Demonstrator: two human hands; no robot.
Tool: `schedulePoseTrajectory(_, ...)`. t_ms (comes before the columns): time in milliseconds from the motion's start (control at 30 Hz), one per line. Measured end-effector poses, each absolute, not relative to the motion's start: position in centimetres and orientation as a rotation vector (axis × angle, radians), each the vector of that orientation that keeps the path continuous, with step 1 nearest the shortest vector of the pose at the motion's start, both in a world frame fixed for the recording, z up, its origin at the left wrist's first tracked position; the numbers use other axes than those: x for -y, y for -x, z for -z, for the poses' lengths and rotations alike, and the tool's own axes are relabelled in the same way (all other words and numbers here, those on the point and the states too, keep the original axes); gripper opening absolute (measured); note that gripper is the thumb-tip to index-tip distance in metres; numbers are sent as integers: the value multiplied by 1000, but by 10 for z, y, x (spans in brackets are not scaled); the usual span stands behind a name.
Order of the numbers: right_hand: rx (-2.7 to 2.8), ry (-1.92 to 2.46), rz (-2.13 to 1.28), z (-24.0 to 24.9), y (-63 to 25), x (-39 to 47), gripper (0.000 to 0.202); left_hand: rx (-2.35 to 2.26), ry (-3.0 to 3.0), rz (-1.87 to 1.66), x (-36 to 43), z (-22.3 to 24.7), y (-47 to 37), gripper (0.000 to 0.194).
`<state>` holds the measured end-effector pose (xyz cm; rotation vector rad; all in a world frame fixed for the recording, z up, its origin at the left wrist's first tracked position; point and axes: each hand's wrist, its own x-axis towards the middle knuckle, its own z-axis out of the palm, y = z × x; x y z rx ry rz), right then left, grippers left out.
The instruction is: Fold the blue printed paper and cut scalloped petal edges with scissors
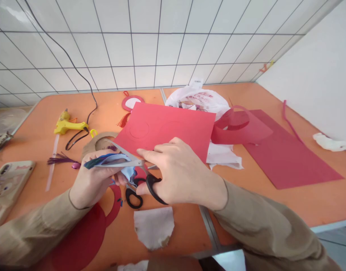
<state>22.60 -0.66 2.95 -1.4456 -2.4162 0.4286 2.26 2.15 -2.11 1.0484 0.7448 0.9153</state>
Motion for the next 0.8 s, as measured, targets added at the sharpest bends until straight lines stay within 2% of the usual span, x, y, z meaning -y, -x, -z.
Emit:
schedulePoseTrajectory(300,2426,1413,-370,-24,-227,5,60,-720,-1003,-910,-22,18,-23,8)
schedulePoseTrajectory(600,2424,1420,-408,-24,-229,5,59,-794,-1047,-871,-21,17,-23,17)
schedulePoseTrajectory(800,2446,1441,-419,-31,-227,6,64,-776,-1012,-895,-21,16,-24,11)
